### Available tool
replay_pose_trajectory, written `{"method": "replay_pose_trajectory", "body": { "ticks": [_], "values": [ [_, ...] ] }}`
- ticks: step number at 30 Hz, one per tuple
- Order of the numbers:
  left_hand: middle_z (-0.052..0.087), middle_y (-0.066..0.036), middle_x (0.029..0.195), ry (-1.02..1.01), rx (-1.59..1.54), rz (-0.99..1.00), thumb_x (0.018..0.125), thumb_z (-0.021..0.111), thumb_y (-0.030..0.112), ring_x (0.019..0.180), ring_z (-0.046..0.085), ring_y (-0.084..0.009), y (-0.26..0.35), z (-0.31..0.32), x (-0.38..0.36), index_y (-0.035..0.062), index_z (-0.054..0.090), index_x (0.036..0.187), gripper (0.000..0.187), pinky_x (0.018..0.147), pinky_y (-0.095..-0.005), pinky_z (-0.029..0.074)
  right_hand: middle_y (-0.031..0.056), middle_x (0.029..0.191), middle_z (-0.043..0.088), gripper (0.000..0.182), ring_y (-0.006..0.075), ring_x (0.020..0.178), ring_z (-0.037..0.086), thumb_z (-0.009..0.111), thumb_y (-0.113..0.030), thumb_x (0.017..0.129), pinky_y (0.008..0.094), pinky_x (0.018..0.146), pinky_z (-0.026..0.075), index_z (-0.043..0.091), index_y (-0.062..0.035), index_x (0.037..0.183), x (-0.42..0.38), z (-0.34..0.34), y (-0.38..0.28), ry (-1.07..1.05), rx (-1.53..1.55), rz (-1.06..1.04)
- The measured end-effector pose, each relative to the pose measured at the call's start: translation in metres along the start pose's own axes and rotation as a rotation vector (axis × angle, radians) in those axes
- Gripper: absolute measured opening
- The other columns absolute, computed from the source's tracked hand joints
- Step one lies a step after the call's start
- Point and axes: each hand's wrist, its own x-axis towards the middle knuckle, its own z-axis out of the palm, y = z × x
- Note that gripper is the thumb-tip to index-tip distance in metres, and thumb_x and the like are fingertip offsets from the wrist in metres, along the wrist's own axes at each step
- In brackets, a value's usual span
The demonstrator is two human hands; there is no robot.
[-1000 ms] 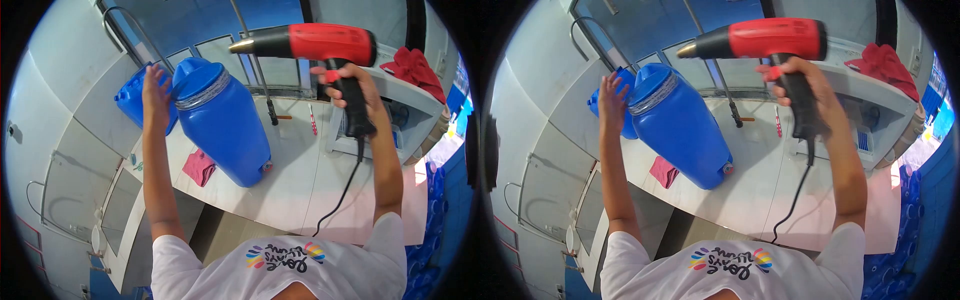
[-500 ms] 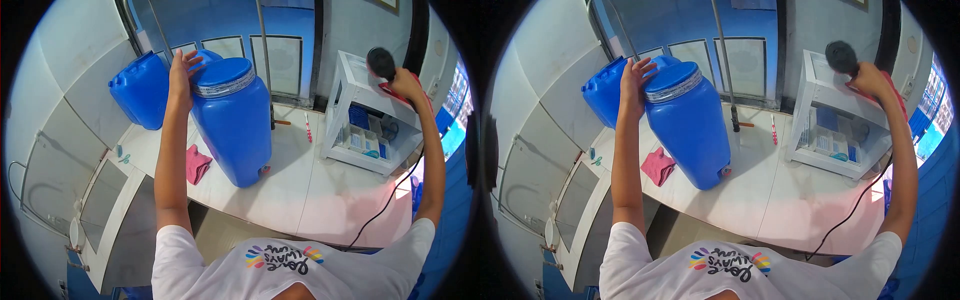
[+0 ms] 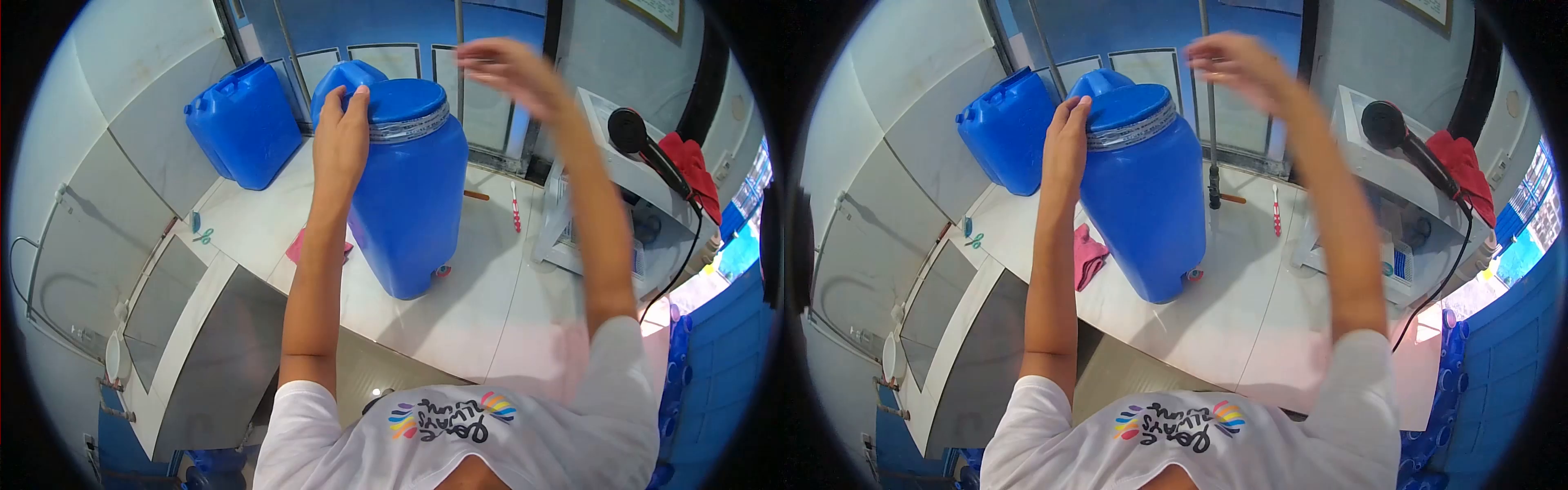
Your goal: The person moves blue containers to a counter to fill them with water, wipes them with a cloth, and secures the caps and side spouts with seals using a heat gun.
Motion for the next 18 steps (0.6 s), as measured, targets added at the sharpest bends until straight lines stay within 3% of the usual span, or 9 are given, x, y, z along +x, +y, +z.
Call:
{"method": "replay_pose_trajectory", "body": {
  "ticks": [1,2,4,7,8,10,18],
  "values": [
    [0.053,-0.027,0.114,-0.013,0.068,0.004,0.085,0.040,0.041,0.109,0.050,-0.0365,0.005,-0.001,0.002,-0.0043,0.046,0.121,0.058,0.092,-0.0360,0.036,0.0110,0.108,0.058,0.037,0.0199,0.101,0.056,0.053,-0.030,0.086,0.0304,0.091,0.043,0.057,-0.0015,0.109,0.025,0.035,0.022,0.087,0.011,0.074],
    [0.053,-0.027,0.114,-0.015,0.072,0.015,0.085,0.040,0.041,0.109,0.050,-0.0365,0.003,0.000,0.005,-0.0043,0.046,0.121,0.058,0.092,-0.0360,0.036,0.0109,0.107,0.059,0.033,0.0196,0.096,0.057,0.055,-0.021,0.083,0.0288,0.088,0.045,0.059,-0.0017,0.108,0.052,0.049,0.046,0.101,0.190,0.245],
    [0.058,-0.027,0.105,-0.040,0.108,0.090,0.082,0.039,0.026,0.104,0.053,-0.0350,-0.004,0.001,0.014,-0.0058,0.054,0.111,0.046,0.088,-0.0355,0.039,0.0119,0.104,0.061,0.031,0.0194,0.093,0.058,0.049,-0.011,0.077,0.0272,0.086,0.045,0.063,-0.0017,0.103,0.054,0.082,0.038,0.048,-0.204,0.235],
    [0.059,-0.026,0.099,-0.044,0.020,0.133,0.077,0.038,0.017,0.097,0.056,-0.0335,-0.008,0.000,0.018,-0.0066,0.057,0.107,0.043,0.085,-0.0340,0.040,0.0138,0.102,0.062,0.038,0.0198,0.091,0.058,0.041,-0.004,0.070,0.0270,0.083,0.047,0.066,-0.0014,0.099,0.052,0.084,0.038,0.104,-0.158,0.320],
    [0.059,-0.026,0.099,-0.045,0.023,0.125,0.077,0.038,0.017,0.097,0.056,-0.0335,-0.009,0.000,0.020,-0.0066,0.057,0.107,0.043,0.085,-0.0340,0.040,0.0152,0.101,0.062,0.041,0.0202,0.088,0.059,0.036,-0.004,0.070,0.0273,0.082,0.048,0.067,-0.0016,0.097,0.050,0.085,0.038,0.114,-0.208,0.283],
    [0.060,-0.018,0.103,-0.074,-0.035,0.115,0.078,0.039,0.015,0.094,0.053,-0.0229,-0.012,-0.001,0.021,-0.0037,0.060,0.108,0.041,0.087,-0.0264,0.037,0.0152,0.101,0.062,0.042,0.0202,0.088,0.059,0.036,-0.003,0.069,0.0272,0.081,0.048,0.067,-0.0017,0.098,0.047,0.089,0.036,0.141,-0.191,0.305],
    [0.058,-0.019,0.108,-0.193,-0.124,0.169,0.077,0.038,0.014,0.100,0.052,-0.0247,-0.018,-0.007,0.031,-0.0033,0.061,0.106,0.041,0.092,-0.0283,0.035,0.0174,0.098,0.063,0.040,0.0191,0.085,0.060,0.039,-0.005,0.067,0.0272,0.077,0.050,0.068,-0.0017,0.095,0.039,0.103,0.029,0.325,-0.236,0.307]
  ]
}}
